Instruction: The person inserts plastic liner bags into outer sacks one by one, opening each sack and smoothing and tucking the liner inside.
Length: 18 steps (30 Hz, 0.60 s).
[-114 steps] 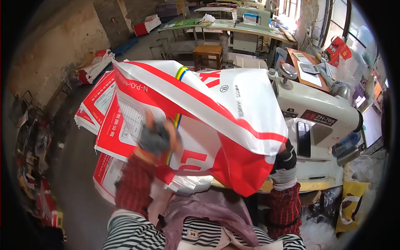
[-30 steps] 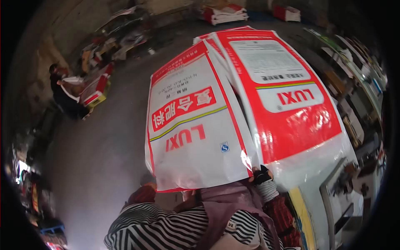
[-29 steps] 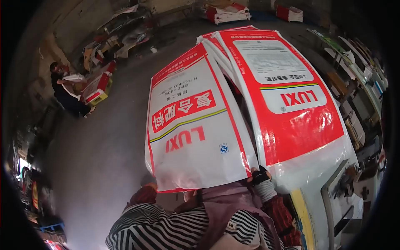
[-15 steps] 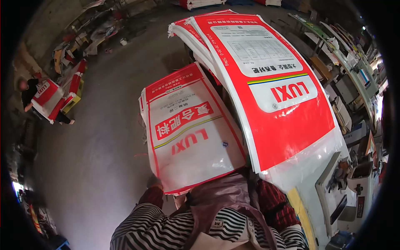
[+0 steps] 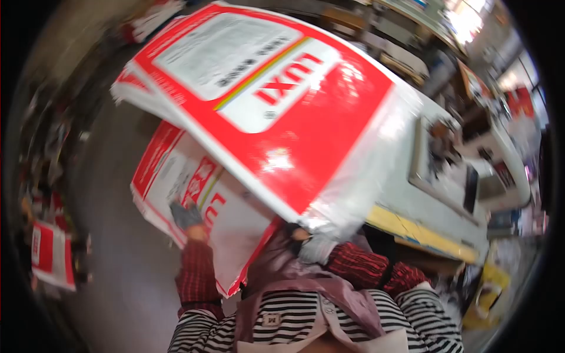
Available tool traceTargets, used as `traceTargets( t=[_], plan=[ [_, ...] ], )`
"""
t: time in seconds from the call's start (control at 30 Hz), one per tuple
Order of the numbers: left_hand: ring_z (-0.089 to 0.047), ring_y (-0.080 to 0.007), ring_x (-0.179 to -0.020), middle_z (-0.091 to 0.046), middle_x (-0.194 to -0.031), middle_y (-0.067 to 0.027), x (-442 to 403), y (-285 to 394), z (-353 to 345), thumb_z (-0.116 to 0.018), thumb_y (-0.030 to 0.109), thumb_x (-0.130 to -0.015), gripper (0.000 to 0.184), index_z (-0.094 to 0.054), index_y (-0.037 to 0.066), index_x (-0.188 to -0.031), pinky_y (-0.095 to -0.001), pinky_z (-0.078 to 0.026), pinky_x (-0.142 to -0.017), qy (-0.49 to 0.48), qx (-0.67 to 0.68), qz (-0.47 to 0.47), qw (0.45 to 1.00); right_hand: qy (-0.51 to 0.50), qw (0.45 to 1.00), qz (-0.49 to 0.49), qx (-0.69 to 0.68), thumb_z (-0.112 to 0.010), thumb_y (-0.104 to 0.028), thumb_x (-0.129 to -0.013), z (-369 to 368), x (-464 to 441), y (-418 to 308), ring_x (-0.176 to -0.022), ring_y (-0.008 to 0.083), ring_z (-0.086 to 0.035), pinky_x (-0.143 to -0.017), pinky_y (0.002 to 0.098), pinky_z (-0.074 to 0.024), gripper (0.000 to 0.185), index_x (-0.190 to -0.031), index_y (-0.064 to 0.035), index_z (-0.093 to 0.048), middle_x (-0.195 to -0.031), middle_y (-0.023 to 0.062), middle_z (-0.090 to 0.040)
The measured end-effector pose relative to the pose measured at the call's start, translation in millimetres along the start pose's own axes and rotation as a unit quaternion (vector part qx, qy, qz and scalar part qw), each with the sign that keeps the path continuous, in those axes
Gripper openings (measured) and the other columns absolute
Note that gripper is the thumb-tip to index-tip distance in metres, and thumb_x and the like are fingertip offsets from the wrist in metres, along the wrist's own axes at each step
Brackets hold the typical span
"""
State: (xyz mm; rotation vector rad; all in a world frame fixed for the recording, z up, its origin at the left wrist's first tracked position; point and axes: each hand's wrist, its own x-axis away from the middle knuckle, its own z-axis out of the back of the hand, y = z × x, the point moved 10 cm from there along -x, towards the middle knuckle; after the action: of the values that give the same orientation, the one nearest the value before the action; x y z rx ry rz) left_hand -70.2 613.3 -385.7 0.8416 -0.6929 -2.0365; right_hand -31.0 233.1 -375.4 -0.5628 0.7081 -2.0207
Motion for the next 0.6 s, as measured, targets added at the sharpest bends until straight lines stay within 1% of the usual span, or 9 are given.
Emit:
traceTargets(
  t=[0.03,0.07,0.1,0.2,0.23,0.27,0.37,0.43,0.6],
  plan=[
    [-0.054,-0.0219,-0.093,-0.055,-0.102,-0.012,-7,125,11,-0.06,0.012,-0.083,0.032,-0.049,-0.002,-0.11,-0.0327,-0.046,-0.084,0.006,0.098,-0.072,0.993,-0.225,0.958,0.105,0.145,-0.05,-0.017,-0.082,0,20,-62,-0.059,0.0236,-0.059,-0.058,0.0379,-0.0491,0.024,-0.065,-0.0084,-0.063,-0.066,0.0079,-0.063],
    [-0.053,-0.0182,-0.093,-0.054,-0.101,-0.0118,-3,192,-20,-0.054,0.004,-0.083,0.026,-0.05,-0.001,-0.109,-0.0294,-0.047,-0.079,-0.064,0.29,-0.077,0.952,-0.045,0.973,0.103,-0.201,-0.047,-0.014,-0.088,13,28,-50,-0.083,0.0201,-0.059,-0.076,0.036,-0.0476,0.023,-0.105,-0.003,-0.057,-0.099,0.0129,-0.061],
    [-0.052,-0.0145,-0.094,-0.052,-0.101,-0.0116,1,247,-46,-0.049,-0.005,-0.084,0.024,-0.051,0.0,-0.108,-0.0262,-0.049,-0.075,-0.129,0.467,-0.071,0.872,-0.075,0.952,0.233,-0.182,-0.056,-0.025,-0.082,10,33,-76,-0.071,0.023,-0.061,-0.064,0.0368,-0.0479,0.019,-0.078,-0.0091,-0.065,-0.081,0.0083,-0.065],
    [-0.055,-0.0168,-0.079,-0.057,-0.088,-0.0065,111,407,-109,-0.061,0.005,-0.08,0.019,-0.056,0.002,-0.099,-0.0279,-0.047,-0.072,-0.379,0.294,-0.215,0.851,0.008,0.963,0.092,-0.252,-0.06,-0.023,-0.083,67,35,-33,-0.071,0.0208,-0.058,-0.063,0.0344,-0.0462,0.017,-0.088,-0.0064,-0.061,-0.082,0.0073,-0.063],
    [-0.057,-0.0222,-0.078,-0.058,-0.087,-0.0087,161,459,-98,-0.064,0.011,-0.077,0.027,-0.056,0.003,-0.101,-0.0328,-0.047,-0.072,-0.235,0.235,-0.507,0.795,0.041,0.957,0.028,-0.287,-0.062,-0.022,-0.083,89,37,-14,-0.071,0.0197,-0.057,-0.063,0.0332,-0.0454,0.019,-0.092,-0.0051,-0.059,-0.082,0.0068,-0.062],
    [-0.057,-0.0256,-0.079,-0.058,-0.087,-0.0101,200,475,-126,-0.066,0.015,-0.075,0.03,-0.057,0.004,-0.101,-0.0361,-0.047,-0.073,-0.273,0.175,-0.513,0.795,0.01,0.859,-0.015,-0.511,-0.061,-0.02,-0.086,100,59,2,-0.074,0.0131,-0.056,-0.062,0.0294,-0.0447,0.022,-0.099,-0.0024,-0.059,-0.083,0.005,-0.061],
    [-0.058,-0.0298,-0.079,-0.059,-0.086,-0.0119,266,493,-175,-0.068,0.023,-0.071,0.034,-0.059,0.006,-0.1,-0.0412,-0.047,-0.074,-0.305,0.057,-0.529,0.79,0.013,0.853,-0.064,-0.518,-0.056,-0.014,-0.088,146,98,19,-0.085,0.0106,-0.056,-0.075,0.0253,-0.0457,0.022,-0.107,-0.0031,-0.06,-0.088,0.0029,-0.062],
    [-0.058,-0.0308,-0.078,-0.059,-0.085,-0.0123,278,494,-193,-0.068,0.026,-0.07,0.035,-0.059,0.006,-0.098,-0.0429,-0.047,-0.073,-0.297,-0.003,-0.537,0.79,0.162,0.862,-0.077,-0.474,-0.055,-0.019,-0.088,191,124,52,-0.078,0.0077,-0.056,-0.071,0.0236,-0.0451,0.022,-0.103,-0.0039,-0.062,-0.083,0.0016,-0.062],
    [-0.061,-0.0273,-0.074,-0.061,-0.075,-0.0136,250,471,-231,-0.067,0.025,-0.072,0.027,-0.062,0.003,-0.087,-0.0385,-0.048,-0.07,-0.481,0.01,-0.386,0.787,0.405,0.659,-0.146,-0.617,-0.055,-0.018,-0.087,226,163,142,-0.073,0.0096,-0.057,-0.067,0.0222,-0.0443,0.025,-0.106,-0.0012,-0.058,-0.081,0.0038,-0.063]
  ],
)
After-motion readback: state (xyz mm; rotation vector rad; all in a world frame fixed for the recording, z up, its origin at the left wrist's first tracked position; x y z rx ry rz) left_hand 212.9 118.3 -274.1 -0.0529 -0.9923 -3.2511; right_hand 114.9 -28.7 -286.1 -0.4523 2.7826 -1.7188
